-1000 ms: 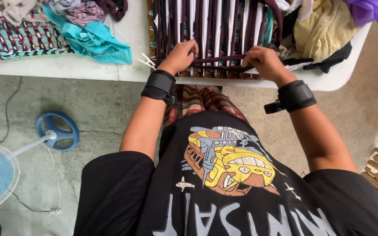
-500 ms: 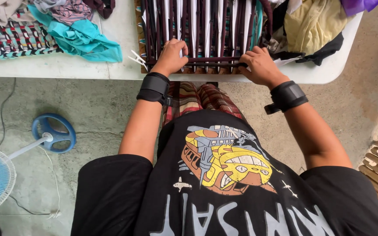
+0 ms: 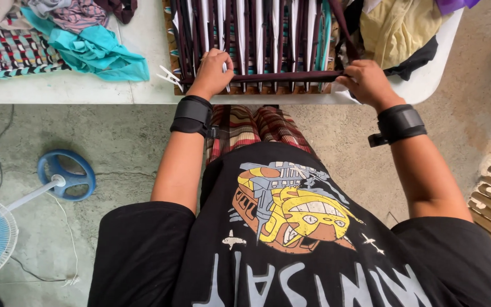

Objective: Weaving a rug using colorful strips of fabric on a wooden loom.

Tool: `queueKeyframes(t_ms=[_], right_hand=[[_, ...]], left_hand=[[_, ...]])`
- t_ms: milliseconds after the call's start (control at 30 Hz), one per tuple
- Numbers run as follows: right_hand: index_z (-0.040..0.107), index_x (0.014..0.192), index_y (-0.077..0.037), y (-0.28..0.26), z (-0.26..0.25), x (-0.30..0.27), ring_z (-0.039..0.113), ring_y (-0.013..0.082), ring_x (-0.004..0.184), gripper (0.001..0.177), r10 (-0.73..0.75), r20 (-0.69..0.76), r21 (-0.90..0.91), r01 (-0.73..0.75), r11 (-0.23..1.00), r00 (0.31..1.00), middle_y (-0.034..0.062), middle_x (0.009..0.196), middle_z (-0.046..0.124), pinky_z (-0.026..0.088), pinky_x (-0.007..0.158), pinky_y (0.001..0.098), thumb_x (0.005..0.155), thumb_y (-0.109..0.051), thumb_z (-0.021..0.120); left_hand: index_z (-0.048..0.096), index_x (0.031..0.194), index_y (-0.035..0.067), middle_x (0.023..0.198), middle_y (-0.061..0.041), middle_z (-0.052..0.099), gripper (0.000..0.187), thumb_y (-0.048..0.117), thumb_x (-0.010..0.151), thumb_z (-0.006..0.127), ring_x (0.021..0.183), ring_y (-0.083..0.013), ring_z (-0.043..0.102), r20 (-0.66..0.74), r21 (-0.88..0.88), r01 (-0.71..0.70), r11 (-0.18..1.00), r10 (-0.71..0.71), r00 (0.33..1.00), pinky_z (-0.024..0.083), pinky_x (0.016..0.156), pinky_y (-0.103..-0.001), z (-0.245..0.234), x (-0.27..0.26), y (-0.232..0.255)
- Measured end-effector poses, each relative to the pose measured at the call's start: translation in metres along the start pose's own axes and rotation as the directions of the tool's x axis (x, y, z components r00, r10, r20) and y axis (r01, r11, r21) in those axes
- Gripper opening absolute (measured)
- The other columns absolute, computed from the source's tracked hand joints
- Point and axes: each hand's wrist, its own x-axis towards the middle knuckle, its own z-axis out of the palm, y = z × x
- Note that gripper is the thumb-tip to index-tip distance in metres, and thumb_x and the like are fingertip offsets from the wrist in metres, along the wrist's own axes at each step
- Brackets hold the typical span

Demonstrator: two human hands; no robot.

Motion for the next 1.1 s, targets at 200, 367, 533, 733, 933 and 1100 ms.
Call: queueKeyframes(t_ms=[200,367,533,733,933,1100], right_hand=[[0.071,0.096,-0.002,-0.014,0.020,0.003,0.064,0.0368,0.081,0.023,0.069,-0.067,0.250,-0.050,0.967,0.995,0.0154,0.090,0.065,0.052,0.072,0.0448,0.100,-0.024,0.074],[0.070,0.094,0.000,-0.018,0.018,0.004,0.063,0.0367,0.077,0.024,0.175,-0.018,0.297,-0.162,0.941,0.984,0.0162,0.086,0.064,0.050,0.069,0.0452,0.102,-0.023,0.073],[0.068,0.095,0.002,-0.012,0.026,-0.001,0.060,0.0344,0.074,0.025,0.222,-0.010,0.345,-0.205,0.916,0.975,0.0172,0.084,0.063,0.048,0.068,0.0437,0.105,-0.020,0.072],[0.066,0.101,0.002,-0.012,0.032,-0.003,0.056,0.0114,0.070,0.019,0.379,0.049,0.618,-0.326,0.715,0.924,0.0092,0.077,0.063,0.047,0.064,0.0308,0.106,-0.016,0.067],[0.067,0.099,0.003,-0.009,0.040,-0.005,0.054,0.0069,0.074,0.020,0.398,0.048,0.661,-0.328,0.675,0.916,0.0055,0.080,0.064,0.046,0.065,0.0268,0.108,-0.015,0.069],[0.070,0.102,0.000,-0.010,0.040,-0.004,0.053,0.0016,0.077,0.015,0.432,0.093,0.803,-0.324,0.500,0.897,-0.0054,0.085,0.067,0.044,0.066,0.0225,0.103,-0.014,0.072]], left_hand=[[0.063,0.088,0.006,0.111,-0.014,0.058,0.012,0.011,0.084,0.073,0.115,-0.0359,0.053,0.016,0.161,0.032,0.986,-0.035,0.999,0.049,0.097,-0.051,0.003,0.003,0.030],[0.066,0.096,0.012,0.113,-0.009,0.057,0.018,0.004,0.081,0.071,0.115,-0.0305,0.054,0.065,0.187,-0.043,0.981,0.031,0.997,0.050,0.101,-0.045,0.046,0.025,0.094],[0.065,0.095,0.011,0.106,-0.008,0.060,0.019,0.006,0.080,0.076,0.108,-0.0300,0.058,0.159,0.080,-0.269,0.960,0.255,0.954,0.052,0.095,-0.045,0.093,0.039,0.142],[0.065,0.087,0.010,0.090,-0.009,0.066,0.022,0.018,0.081,0.084,0.096,-0.0326,0.062,0.235,0.105,-0.281,0.954,0.251,0.939,0.052,0.083,-0.049,0.113,0.052,0.164],[0.070,0.084,0.009,0.087,-0.009,0.069,0.022,0.019,0.074,0.087,0.092,-0.0322,0.068,0.217,0.177,-0.329,0.928,0.289,0.932,0.055,0.079,-0.047,0.153,0.074,0.156],[0.072,0.087,0.008,0.090,-0.012,0.069,0.018,0.007,0.071,0.081,0.090,-0.0342,0.069,0.097,0.195,-0.449,0.872,0.439,0.894,0.057,0.076,-0.046,0.170,0.086,0.156]])
